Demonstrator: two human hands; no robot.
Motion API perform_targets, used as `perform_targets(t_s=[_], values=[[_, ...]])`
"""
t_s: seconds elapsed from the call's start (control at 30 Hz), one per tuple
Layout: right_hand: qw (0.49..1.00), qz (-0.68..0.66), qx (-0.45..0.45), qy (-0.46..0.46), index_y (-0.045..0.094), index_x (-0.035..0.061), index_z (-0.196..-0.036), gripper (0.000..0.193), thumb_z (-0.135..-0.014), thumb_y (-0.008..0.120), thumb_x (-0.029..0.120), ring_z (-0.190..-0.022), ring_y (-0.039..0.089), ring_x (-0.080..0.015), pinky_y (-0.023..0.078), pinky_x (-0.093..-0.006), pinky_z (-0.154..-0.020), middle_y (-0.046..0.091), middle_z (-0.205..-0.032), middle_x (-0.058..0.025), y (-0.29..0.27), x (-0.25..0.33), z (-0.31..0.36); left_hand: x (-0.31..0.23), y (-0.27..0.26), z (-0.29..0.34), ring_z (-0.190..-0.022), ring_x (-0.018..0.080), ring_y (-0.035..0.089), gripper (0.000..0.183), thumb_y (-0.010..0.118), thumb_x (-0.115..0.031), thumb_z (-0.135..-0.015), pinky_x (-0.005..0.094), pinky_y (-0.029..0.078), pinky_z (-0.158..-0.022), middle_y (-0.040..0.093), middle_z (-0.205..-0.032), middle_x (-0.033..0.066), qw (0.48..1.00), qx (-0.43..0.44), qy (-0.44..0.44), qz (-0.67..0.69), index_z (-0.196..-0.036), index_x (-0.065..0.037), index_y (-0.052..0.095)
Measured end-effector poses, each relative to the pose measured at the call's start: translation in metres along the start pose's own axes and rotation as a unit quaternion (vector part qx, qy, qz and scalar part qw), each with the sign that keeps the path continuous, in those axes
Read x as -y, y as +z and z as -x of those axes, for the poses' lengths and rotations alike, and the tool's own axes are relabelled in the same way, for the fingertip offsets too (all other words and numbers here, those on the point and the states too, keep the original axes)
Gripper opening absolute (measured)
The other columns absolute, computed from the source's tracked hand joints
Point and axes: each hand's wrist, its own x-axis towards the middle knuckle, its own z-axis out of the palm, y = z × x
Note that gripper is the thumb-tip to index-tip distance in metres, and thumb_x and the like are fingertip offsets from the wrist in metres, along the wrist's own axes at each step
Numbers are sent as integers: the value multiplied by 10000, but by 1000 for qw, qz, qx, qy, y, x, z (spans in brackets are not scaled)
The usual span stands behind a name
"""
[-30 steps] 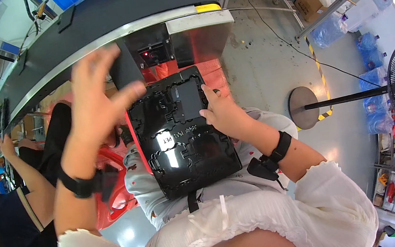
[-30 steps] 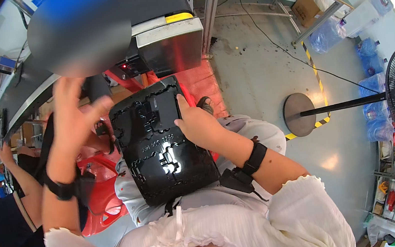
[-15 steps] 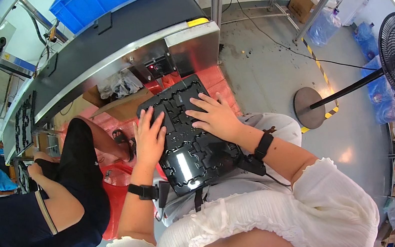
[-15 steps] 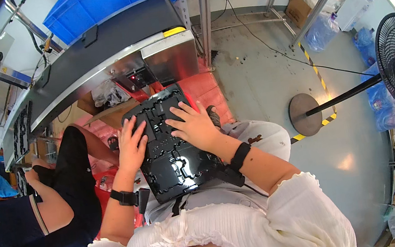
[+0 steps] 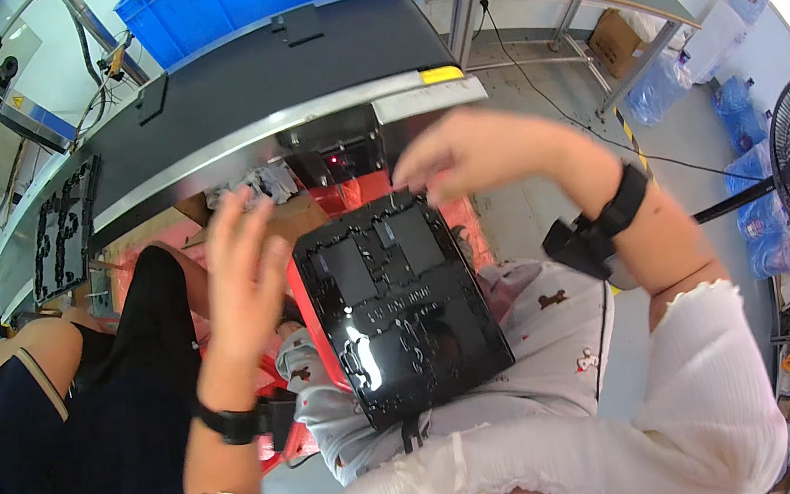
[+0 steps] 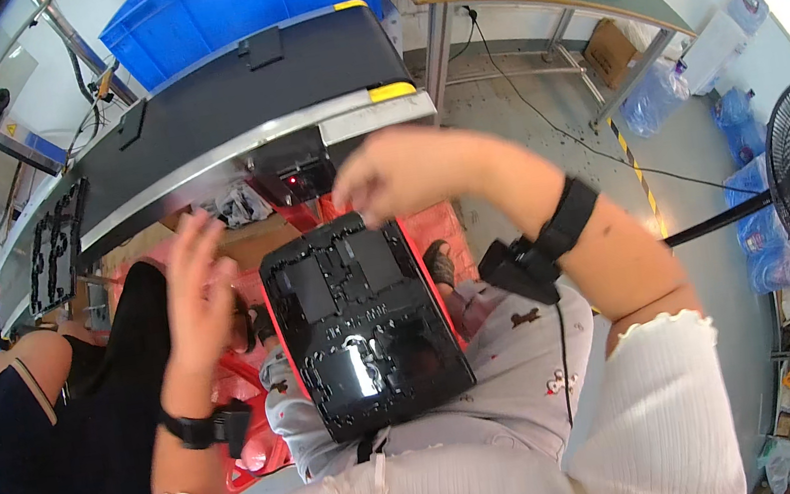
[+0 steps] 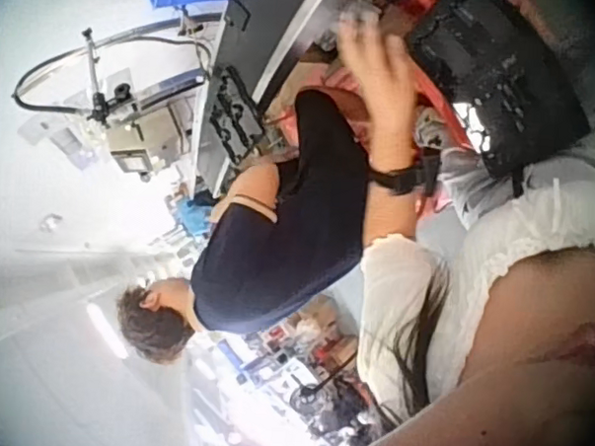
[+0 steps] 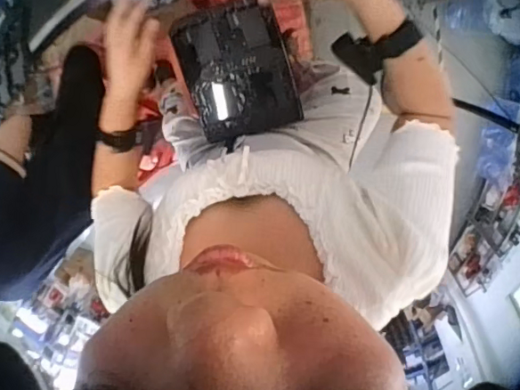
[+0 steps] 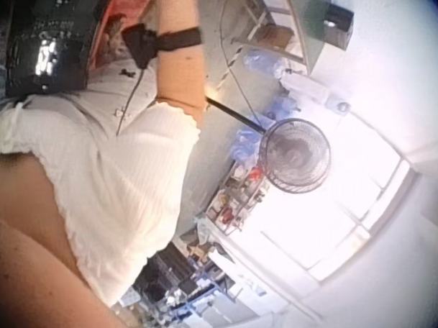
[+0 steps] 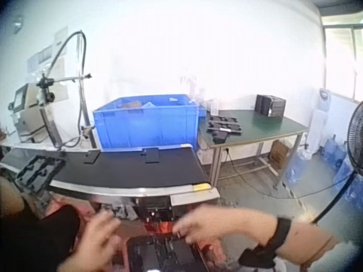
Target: Assembling black plastic casing components on a workbench.
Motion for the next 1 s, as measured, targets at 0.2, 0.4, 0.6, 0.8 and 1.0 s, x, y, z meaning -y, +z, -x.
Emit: perform_targets(t_s=[0.2,0.4,0.6,0.8,1.0], values=[[903,374,-200,-65,504,85,-1235,633,-636,703,123,-1176,439,-300,367,-359,-993,467,-1269,-150,-148,12,-103,85,-61,-144,-1156,327,458,320,562,-110,-838,391,353,-981,476,-1239,161,981,-93,104,-134,-1155,-67,555],[864,403,-144,263,475,112,-1277,754,-580,759,158,-1226,419,-286,354,-371,-991,507,-1259,-132,-154,-46,-166,172,-22,-232,-1337,352,227,632,618,-292,-797,407,239,-1075,234,-1446,197,961,-11,30,-274,-1366,-195,362],[854,435,-42,284,651,-5,-962,484,-566,813,220,-909,615,-319,508,-382,-743,643,-966,-197,-178,-42,-139,189,10,-259,-1303,298,304,658,600,-431,-826,360,234,-1076,326,-1406,154,962,246,-48,-111,-1374,-161,357],[793,509,-332,-39,592,-14,-821,139,-694,581,43,-833,543,-371,438,-433,-743,569,-844,-186,-123,-15,-64,122,11,-245,-1190,394,402,824,576,-629,-737,428,325,-999,472,-1227,237,951,227,-90,-190,-1322,-71,418],[945,176,-276,22,561,33,-1121,383,-748,638,75,-974,576,-304,474,-361,-771,604,-1037,-173,2,30,28,85,2,-250,-1245,355,354,892,584,-623,-736,408,294,-1030,348,-1363,213,903,381,-5,-201,-1384,-76,308]])
